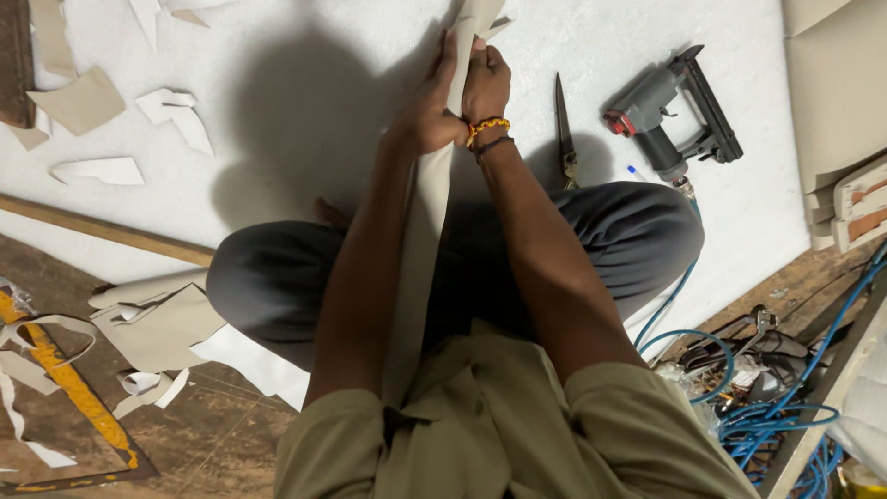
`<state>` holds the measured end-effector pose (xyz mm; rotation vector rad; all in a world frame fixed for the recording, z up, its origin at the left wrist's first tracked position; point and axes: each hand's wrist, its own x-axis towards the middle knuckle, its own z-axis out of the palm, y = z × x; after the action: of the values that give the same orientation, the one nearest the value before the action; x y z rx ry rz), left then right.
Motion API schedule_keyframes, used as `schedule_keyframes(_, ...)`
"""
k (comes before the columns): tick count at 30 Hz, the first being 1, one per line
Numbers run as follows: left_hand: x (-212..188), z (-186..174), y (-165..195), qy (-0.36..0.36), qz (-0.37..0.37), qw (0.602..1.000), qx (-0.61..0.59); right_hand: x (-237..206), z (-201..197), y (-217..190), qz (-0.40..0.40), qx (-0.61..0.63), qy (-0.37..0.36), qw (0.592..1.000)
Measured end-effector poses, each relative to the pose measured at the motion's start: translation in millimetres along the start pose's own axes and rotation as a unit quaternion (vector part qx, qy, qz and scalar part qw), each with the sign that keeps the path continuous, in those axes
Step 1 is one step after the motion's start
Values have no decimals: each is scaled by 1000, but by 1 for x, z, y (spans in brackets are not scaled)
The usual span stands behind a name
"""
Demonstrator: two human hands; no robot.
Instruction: The person sits on the workshop floor and wraps fabric around a long wooden frame strip with foam. They press the fabric edges over the wood, then use a pneumatic staple gun to fasten the fabric along the strip, working section by section along its length.
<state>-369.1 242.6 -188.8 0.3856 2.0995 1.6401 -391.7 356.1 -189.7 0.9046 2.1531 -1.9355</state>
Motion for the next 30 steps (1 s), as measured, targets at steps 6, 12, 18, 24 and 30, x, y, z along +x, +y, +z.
schedule_keyframes(6, -4, 2, 3, -11, 74, 995, 71, -6, 1, -8, 5, -21, 10, 1000)
schedule_keyframes(12, -9, -4, 23, 6, -88, 994, -58, -15, 0, -19, -11, -36, 18, 999)
schedule_keyframes(18, -7, -3, 21, -10, -124, 992, -18, -10, -1, -11, 13, -15, 0, 1000)
schedule_keyframes(24, -8, 4, 7, -1, 35, 994, 108, -7, -2, -3, -10, 7, -3, 1000)
schedule_keyframes(30, -10, 13, 29, -23, -84, 962, 258, -9, -3, -7, -11, -70, 0, 998)
